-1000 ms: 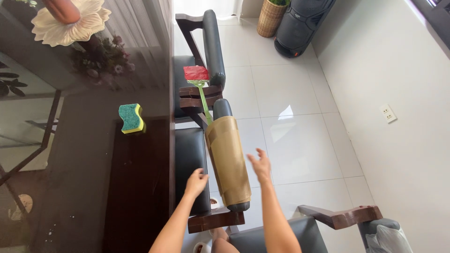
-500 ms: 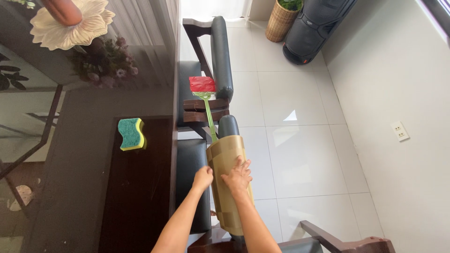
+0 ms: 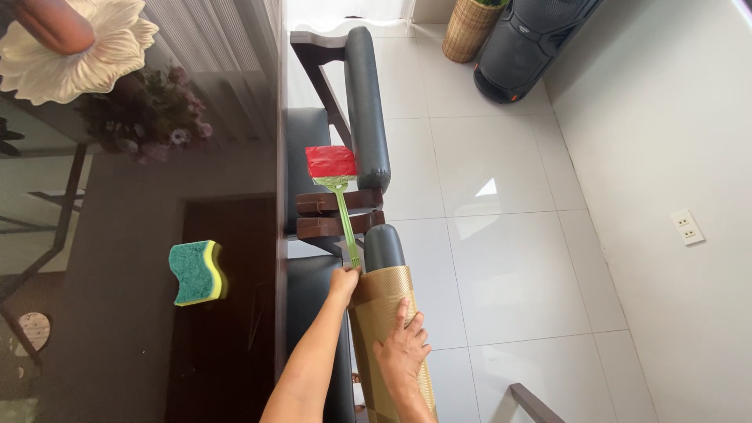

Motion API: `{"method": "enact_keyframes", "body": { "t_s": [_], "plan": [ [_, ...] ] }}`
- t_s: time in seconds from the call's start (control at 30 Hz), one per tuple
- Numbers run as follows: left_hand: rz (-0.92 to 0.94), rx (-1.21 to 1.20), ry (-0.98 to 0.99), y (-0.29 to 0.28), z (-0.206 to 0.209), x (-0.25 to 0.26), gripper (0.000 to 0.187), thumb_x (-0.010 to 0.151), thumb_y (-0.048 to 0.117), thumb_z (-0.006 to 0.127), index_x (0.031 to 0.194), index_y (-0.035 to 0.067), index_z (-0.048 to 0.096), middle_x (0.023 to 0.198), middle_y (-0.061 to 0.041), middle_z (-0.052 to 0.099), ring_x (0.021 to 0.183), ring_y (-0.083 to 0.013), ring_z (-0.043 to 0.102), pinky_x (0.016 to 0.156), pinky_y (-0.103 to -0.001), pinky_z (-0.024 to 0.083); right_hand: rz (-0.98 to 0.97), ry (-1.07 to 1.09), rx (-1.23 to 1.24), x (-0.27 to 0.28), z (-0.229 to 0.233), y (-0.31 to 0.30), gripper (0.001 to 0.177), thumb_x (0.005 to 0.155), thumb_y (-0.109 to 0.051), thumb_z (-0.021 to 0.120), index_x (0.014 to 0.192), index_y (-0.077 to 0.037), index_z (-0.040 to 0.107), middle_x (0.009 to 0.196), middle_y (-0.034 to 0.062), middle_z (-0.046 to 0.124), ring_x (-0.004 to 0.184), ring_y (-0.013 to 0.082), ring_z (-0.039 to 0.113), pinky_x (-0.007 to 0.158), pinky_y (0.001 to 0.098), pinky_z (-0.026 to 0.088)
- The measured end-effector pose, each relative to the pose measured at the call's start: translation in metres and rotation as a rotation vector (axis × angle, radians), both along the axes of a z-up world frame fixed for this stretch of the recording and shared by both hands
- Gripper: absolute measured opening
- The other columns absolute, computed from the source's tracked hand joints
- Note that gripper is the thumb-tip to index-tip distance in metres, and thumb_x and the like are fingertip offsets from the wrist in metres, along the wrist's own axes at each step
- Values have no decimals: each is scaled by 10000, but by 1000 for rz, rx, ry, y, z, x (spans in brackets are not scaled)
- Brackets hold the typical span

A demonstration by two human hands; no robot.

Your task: Cleaning and wiping placemats and decorative plates on a dining table using a sponge.

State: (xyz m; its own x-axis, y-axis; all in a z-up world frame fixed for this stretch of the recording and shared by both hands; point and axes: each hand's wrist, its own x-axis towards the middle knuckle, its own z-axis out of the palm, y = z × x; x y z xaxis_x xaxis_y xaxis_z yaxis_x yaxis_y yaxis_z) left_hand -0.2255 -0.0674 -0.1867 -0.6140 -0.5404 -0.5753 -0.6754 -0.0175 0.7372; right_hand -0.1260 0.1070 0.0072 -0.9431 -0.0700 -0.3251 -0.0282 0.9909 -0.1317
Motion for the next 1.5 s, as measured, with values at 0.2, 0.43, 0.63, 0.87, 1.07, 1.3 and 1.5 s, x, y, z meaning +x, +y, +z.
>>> {"method": "enact_keyframes", "body": {
  "t_s": [0.2,0.43,0.63,0.87,1.07,1.3,1.5],
  "plan": [
    [104,-130,199,-38,26,-42,299,1012,279,573,984,16,711,871,-175,797,733,-219,745,724,-395,559,8,20,22,2,-10,1,1259,693,-415,892,1569,-170,21,1504,236,260,1143,379,516,873,513,482],
    [232,101,265,-71,65,-54,334,1086,279,469,1013,12,656,783,-119,698,594,-209,665,518,-364,575,13,10,21,1,-8,2,1247,698,-415,883,1574,-148,36,1482,242,278,1143,381,515,860,499,477],
    [49,-62,180,-25,33,-3,282,1072,224,456,1049,8,636,810,-189,758,615,-201,736,537,-356,573,7,9,32,-1,-4,-2,1240,710,-403,884,1579,-156,35,1488,245,277,1149,376,518,865,499,488],
    [-75,-246,108,-26,28,14,428,991,334,610,1275,16,644,1064,-209,747,1022,-368,713,888,-439,543,11,30,27,1,-2,-2,1259,694,-398,900,1585,-148,48,1493,241,288,1167,379,517,861,517,503],
    [-78,-309,60,-20,42,43,616,951,380,658,1387,-34,523,1098,-236,731,1057,-389,701,931,-437,535,8,82,4,-3,3,-9,1256,691,-391,904,1593,-157,63,1488,243,307,1167,406,517,865,547,501],
    [-67,-325,105,-7,75,96,633,942,369,669,1399,-40,511,1171,-231,707,1087,-360,694,940,-420,536,31,134,-5,-11,-7,-14,1248,705,-380,902,1626,-188,82,1517,257,312,1173,419,524,863,596,503],
    [-6,-267,276,-21,148,152,541,958,338,659,1353,-21,574,1161,-194,739,1073,-297,719,943,-378,545,12,-78,-32,-6,66,-27,1253,748,-620,842,1614,-235,23,1643,306,58,1528,500,98,1114,732,227]
  ]
}}
